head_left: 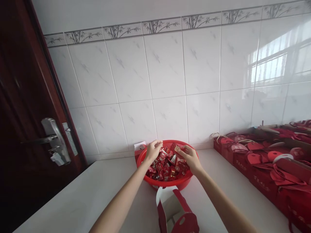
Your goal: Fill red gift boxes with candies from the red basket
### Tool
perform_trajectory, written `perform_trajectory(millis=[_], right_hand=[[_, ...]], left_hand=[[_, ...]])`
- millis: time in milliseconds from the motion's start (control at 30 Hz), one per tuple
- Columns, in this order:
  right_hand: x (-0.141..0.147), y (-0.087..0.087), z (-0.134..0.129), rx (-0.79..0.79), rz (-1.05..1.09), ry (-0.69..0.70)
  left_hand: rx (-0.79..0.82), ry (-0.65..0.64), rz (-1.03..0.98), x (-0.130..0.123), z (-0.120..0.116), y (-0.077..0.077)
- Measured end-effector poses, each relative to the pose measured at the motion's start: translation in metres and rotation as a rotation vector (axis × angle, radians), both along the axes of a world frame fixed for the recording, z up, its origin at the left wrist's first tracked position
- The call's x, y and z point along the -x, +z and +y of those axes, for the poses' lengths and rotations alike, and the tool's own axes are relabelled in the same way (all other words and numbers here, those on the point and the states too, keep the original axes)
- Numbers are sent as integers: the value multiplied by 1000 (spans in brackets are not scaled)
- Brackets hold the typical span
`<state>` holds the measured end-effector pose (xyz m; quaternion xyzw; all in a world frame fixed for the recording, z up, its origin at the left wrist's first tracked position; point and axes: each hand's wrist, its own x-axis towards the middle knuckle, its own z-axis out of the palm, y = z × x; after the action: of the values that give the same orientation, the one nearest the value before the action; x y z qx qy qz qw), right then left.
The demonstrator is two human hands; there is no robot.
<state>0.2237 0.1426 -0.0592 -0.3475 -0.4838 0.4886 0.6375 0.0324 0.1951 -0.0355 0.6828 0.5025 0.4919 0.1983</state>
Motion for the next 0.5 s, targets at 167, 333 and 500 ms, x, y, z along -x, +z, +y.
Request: perform_trajectory(millis=[167, 333, 500], right_hand=[[1, -1, 3, 50, 140, -61], [1, 5, -3, 93, 195, -92], [1, 8, -5, 137, 187, -115]], left_hand=[[91, -25, 258, -15, 26, 3], [188, -31, 468, -29, 25, -16], [195, -48, 471, -24, 27, -19]])
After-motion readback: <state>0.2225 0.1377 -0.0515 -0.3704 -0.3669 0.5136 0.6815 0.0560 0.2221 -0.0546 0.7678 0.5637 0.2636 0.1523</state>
